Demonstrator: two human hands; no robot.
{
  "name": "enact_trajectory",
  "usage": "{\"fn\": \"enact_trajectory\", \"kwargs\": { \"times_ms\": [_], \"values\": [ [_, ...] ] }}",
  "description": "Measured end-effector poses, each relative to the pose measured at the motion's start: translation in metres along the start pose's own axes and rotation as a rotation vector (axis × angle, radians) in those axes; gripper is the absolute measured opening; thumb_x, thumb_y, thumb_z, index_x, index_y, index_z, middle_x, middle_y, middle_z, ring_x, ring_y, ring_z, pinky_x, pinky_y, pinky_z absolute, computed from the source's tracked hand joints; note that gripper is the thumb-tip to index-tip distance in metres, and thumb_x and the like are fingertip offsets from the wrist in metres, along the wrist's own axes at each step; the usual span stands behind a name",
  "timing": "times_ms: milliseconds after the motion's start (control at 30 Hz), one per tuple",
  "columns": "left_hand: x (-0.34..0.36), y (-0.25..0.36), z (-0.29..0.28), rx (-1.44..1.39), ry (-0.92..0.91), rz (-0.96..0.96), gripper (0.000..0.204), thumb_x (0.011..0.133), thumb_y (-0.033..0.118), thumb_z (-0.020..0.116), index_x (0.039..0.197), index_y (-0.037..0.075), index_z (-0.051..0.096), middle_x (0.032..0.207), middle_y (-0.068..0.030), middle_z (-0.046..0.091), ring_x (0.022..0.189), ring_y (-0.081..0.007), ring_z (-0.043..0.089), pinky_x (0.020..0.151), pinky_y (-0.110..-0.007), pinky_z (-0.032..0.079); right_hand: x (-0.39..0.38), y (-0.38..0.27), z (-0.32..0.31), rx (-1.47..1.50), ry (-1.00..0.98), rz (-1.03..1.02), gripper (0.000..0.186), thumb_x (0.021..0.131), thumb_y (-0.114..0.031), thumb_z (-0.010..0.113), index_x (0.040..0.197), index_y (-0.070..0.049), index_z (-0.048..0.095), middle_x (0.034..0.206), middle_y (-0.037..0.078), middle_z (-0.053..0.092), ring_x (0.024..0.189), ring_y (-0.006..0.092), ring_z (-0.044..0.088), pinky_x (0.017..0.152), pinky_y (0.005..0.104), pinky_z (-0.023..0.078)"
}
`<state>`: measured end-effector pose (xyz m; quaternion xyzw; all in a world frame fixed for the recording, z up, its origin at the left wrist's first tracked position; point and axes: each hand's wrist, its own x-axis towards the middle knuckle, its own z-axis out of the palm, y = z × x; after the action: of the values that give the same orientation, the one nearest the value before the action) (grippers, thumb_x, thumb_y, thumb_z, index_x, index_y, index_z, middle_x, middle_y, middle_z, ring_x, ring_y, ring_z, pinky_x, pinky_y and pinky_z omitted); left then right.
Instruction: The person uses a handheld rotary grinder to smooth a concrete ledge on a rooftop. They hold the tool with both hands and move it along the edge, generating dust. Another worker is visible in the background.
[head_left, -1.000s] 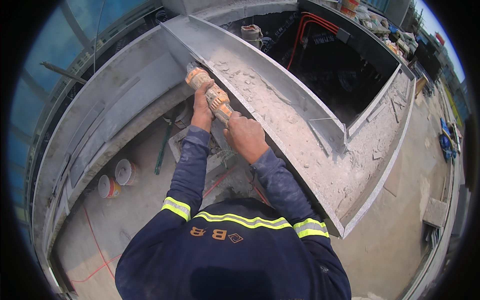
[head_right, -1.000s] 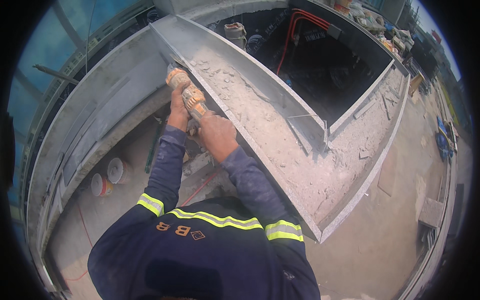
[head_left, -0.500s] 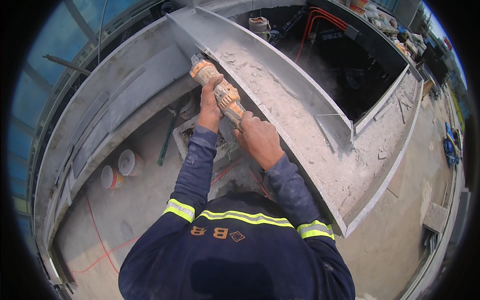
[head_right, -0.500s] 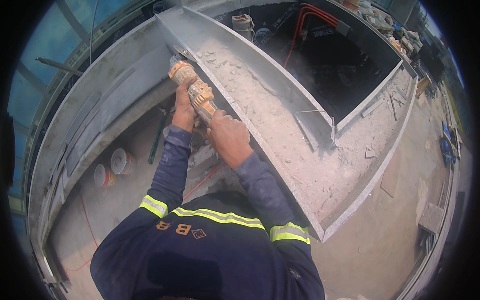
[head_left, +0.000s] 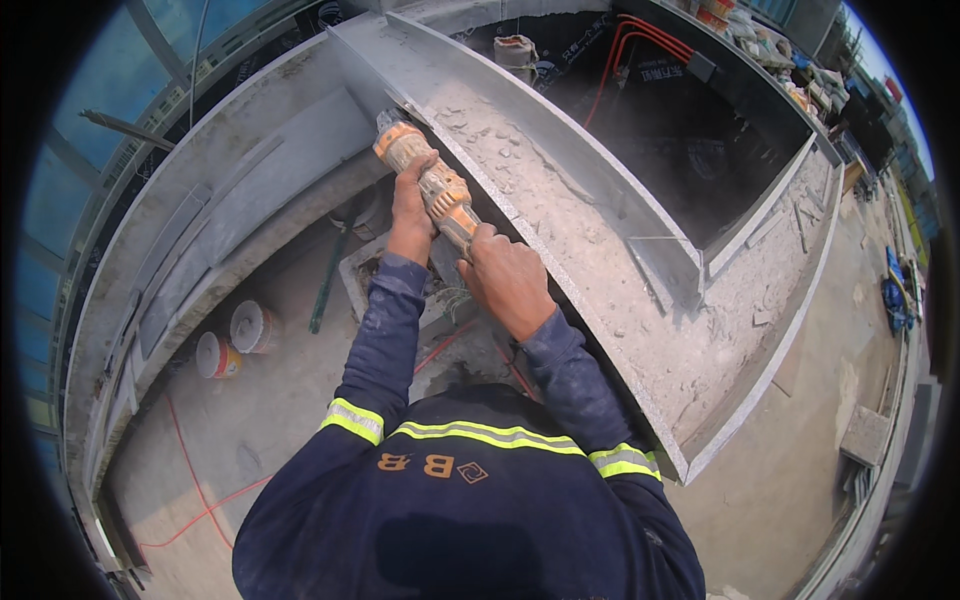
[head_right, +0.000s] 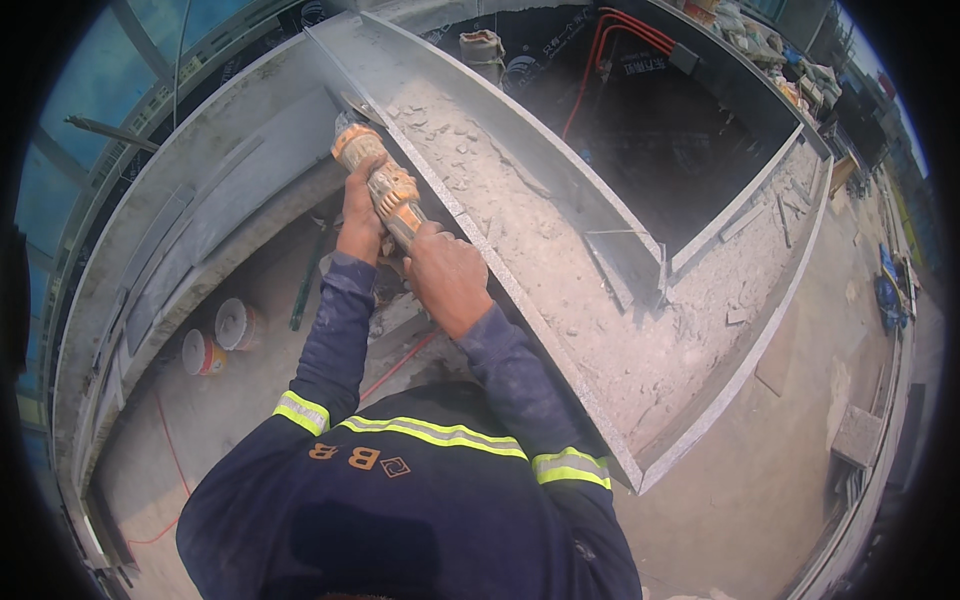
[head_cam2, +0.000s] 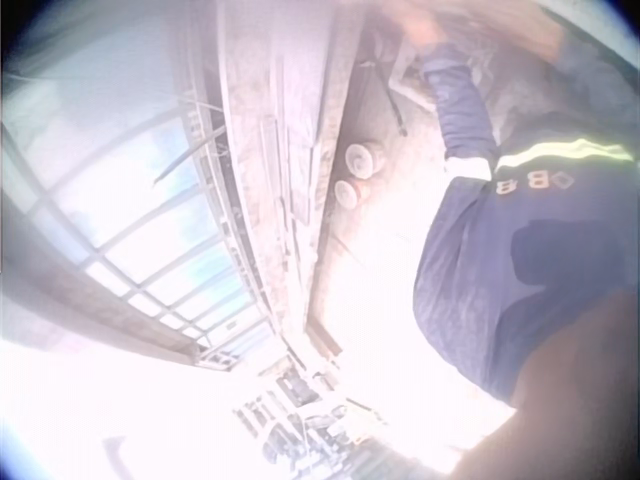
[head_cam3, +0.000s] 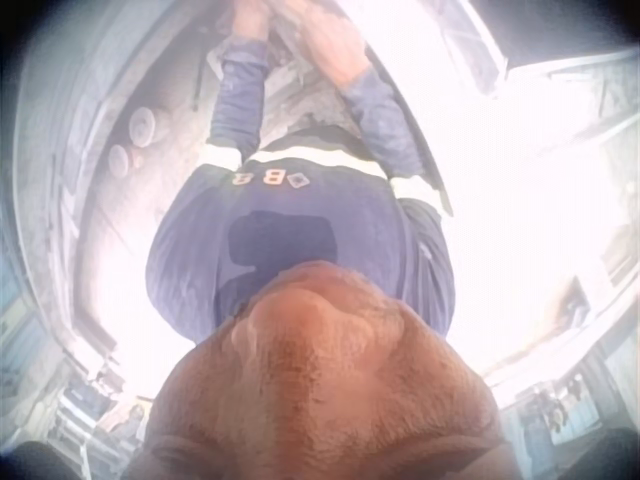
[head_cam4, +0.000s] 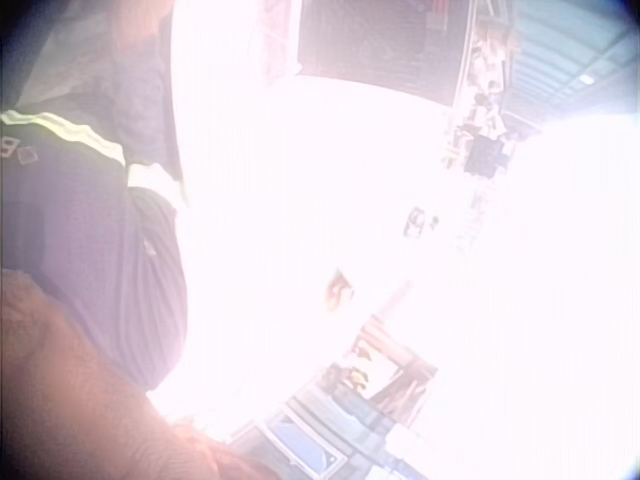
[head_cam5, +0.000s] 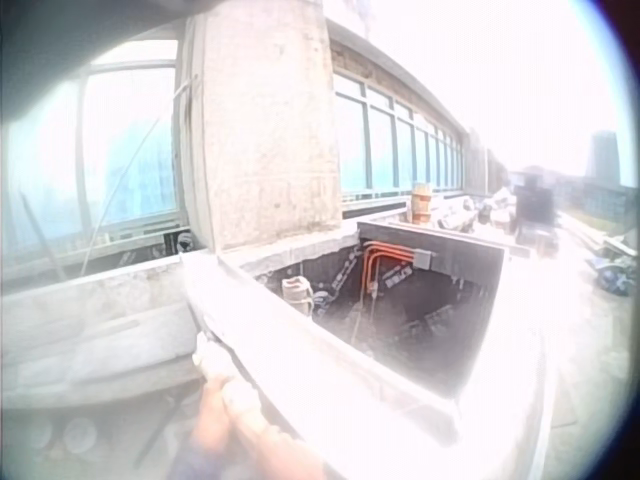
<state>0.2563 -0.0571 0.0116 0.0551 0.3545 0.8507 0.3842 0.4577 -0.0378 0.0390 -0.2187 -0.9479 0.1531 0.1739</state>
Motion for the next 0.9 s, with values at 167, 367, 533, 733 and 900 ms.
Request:
{"fn": "enact_trajectory", "kwargs": {
  "times_ms": [167,367,533,733,900],
  "values": [
    [0.01,0.001,-0.002,-0.013,0.023,0.012,0.032,0.082,0.018,0.074,0.101,0.002,0.054,0.077,-0.0127,0.061,0.063,-0.0282,0.066,0.058,-0.044,0.06,0.008,0.002,0.008,-0.024,0.01,-0.015,0.042,0.082,-0.025,0.075,0.101,0.009,0.059,0.08,0.018,0.071,0.07,0.0305,0.074,0.062,0.0381,0.059],
    [0.007,0.001,-0.002,-0.027,0.001,0.003,0.031,0.082,0.019,0.075,0.1,0.003,0.055,0.077,-0.0121,0.061,0.063,-0.0276,0.066,0.058,-0.043,0.06,0.004,0.002,0.008,0.018,0.061,-0.017,0.036,0.083,-0.027,0.075,0.091,0.002,0.055,0.074,0.021,0.069,0.069,0.0377,0.072,0.061,0.0447,0.058],
    [-0.004,-0.002,-0.001,-0.048,0.025,-0.025,0.031,0.082,0.019,0.075,0.099,0.002,0.056,0.077,-0.0134,0.062,0.062,-0.0281,0.066,0.056,-0.043,0.059,-0.009,-0.001,-0.007,0.017,0.006,0.01,0.037,0.083,-0.027,0.076,0.092,0.002,0.054,0.075,0.021,0.069,0.069,0.0376,0.071,0.061,0.045,0.057],
    [-0.026,-0.002,0.015,-0.01,0.065,0.031,0.034,0.082,0.019,0.075,0.101,0.001,0.055,0.078,-0.0151,0.062,0.062,-0.0296,0.066,0.056,-0.044,0.059,-0.019,0.0,-0.013,0.041,0.017,0.001,0.036,0.083,-0.026,0.076,0.093,0.0,0.053,0.075,0.02,0.068,0.069,0.0371,0.071,0.06,0.0447,0.057],
    [-0.027,-0.003,0.012,-0.007,0.06,0.017,0.037,0.083,0.021,0.074,0.105,0.001,0.054,0.082,-0.0168,0.062,0.066,-0.0308,0.068,0.058,-0.044,0.06,-0.023,-0.001,-0.015,-0.025,0.025,-0.011,0.038,0.082,-0.028,0.078,0.094,0.001,0.056,0.075,0.015,0.069,0.065,0.0299,0.073,0.056,0.0382,0.058]
  ]
}}
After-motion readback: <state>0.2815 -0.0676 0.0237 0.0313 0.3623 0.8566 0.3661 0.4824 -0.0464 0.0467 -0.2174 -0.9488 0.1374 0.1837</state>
